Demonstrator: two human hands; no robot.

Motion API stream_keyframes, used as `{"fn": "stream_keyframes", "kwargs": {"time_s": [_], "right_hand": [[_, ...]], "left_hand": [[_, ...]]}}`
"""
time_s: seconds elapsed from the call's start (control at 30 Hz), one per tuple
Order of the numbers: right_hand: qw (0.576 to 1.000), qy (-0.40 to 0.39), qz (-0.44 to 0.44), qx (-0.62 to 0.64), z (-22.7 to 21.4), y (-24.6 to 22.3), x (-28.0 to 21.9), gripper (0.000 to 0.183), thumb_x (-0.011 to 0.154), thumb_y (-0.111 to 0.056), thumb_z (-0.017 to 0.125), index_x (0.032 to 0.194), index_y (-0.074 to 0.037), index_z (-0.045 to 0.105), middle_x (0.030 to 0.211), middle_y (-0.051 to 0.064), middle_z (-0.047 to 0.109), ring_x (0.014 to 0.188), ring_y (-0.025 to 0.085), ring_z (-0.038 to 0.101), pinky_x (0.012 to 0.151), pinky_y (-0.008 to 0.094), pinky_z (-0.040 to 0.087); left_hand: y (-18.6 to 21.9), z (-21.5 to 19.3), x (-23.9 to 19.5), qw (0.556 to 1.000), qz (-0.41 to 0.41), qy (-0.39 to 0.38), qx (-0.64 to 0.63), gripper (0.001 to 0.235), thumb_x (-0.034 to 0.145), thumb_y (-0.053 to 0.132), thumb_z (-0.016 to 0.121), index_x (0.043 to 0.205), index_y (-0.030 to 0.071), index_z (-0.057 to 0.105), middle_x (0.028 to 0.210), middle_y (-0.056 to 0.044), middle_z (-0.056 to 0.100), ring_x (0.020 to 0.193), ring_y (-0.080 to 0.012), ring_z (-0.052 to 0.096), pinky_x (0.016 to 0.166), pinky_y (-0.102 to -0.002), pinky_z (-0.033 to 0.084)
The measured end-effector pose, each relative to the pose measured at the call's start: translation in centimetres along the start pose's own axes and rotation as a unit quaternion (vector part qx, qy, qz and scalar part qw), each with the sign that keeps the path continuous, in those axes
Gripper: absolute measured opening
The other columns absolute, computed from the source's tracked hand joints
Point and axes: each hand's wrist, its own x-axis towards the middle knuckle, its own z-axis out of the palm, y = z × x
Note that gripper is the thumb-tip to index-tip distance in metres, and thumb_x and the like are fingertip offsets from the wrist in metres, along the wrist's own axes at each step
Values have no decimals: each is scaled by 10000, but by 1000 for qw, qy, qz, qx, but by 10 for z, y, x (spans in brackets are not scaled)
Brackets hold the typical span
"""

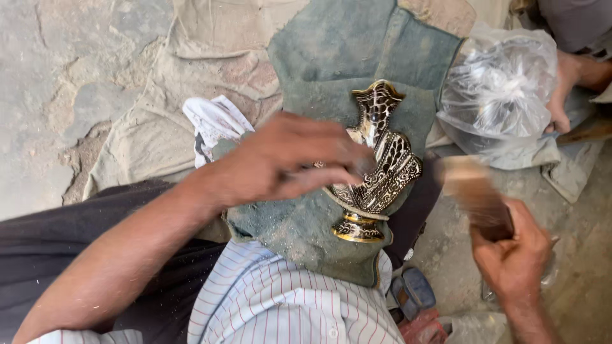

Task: The person uses a hammer and chisel to engrave decorative patterns onto a silver and gold metal vase. They repeatedly strike the chisel against the vase's surface to create intricate designs.

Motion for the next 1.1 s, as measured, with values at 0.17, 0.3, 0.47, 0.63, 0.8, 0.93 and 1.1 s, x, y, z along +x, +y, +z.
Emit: {"fn": "stream_keyframes", "kwargs": {"time_s": [0.17, 0.3, 0.47, 0.63, 0.8, 0.93, 1.1], "right_hand": [[875, -63, 255, 406, 55, 21, -30, 445, 770, 185, 646, 1167, -8, 588, 976, 94, 635, 903, 197, 671, 835, 368, 602], [898, -52, 175, 401, 73, 8, -63, 402, 763, 167, 699, 1126, 26, 595, 988, 100, 711, 870, 155, 674, 783, 320, 578], [962, 2, -11, 274, 77, -42, -62, 292, 798, 73, 782, 1057, 18, 657, 1037, 125, 764, 850, 172, 728, 750, 325, 597], [968, 55, -161, 182, 80, -64, -39, 383, 726, 37, 802, 1060, 39, 616, 922, 141, 723, 845, 240, 757, 714, 359, 606], [952, 35, -205, 226, 76, -63, -41, 407, 661, 68, 716, 1050, 30, 603, 908, 136, 723, 810, 268, 762, 695, 379, 607], [949, 18, -176, 260, 82, -66, -52, 380, 687, 50, 764, 1029, 15, 604, 849, 130, 709, 761, 260, 771, 665, 366, 612], [958, -18, -140, 251, 88, -65, -61, 412, 650, 59, 759, 1033, 17, 613, 793, 138, 693, 736, 280, 768, 630, 379, 594]], "left_hand": [[17, -12, -45, 966, -158, 204, -22, 214, 1050, 225, 761, 1222, 123, 684, 1024, -60, 765, 796, -98, 762, 671, -229, 613], [37, 29, -66, 922, -327, 204, -25, 326, 900, 206, 804, 1198, 94, 731, 952, -43, 783, 699, -78, 704, 537, -219, 553], [57, 79, -75, 926, -314, 175, 112, 336, 869, 150, 827, 1168, 55, 708, 1042, -91, 746, 851, -166, 758, 687, -299, 621], [54, 107, -65, 931, -195, 88, 297, 408, 814, 71, 799, 1206, 62, 689, 1259, -130, 718, 943, -234, 734, 728, -335, 623], [67, 110, -56, 917, -158, 25, 365, 494, 807, 155, 709, 1289, 63, 655, 1256, -102, 692, 1010, -275, 710, 753, -390, 611], [74, 109, -49, 914, -131, 13, 384, 461, 858, 208, 671, 1293, 58, 649, 1250, -86, 686, 1021, -256, 698, 752, -377, 605], [72, 112, -43, 909, -129, 63, 391, 483, 871, 223, 695, 1328, 76, 641, 1252, -88, 681, 1044, -244, 688, 800, -374, 609]]}}
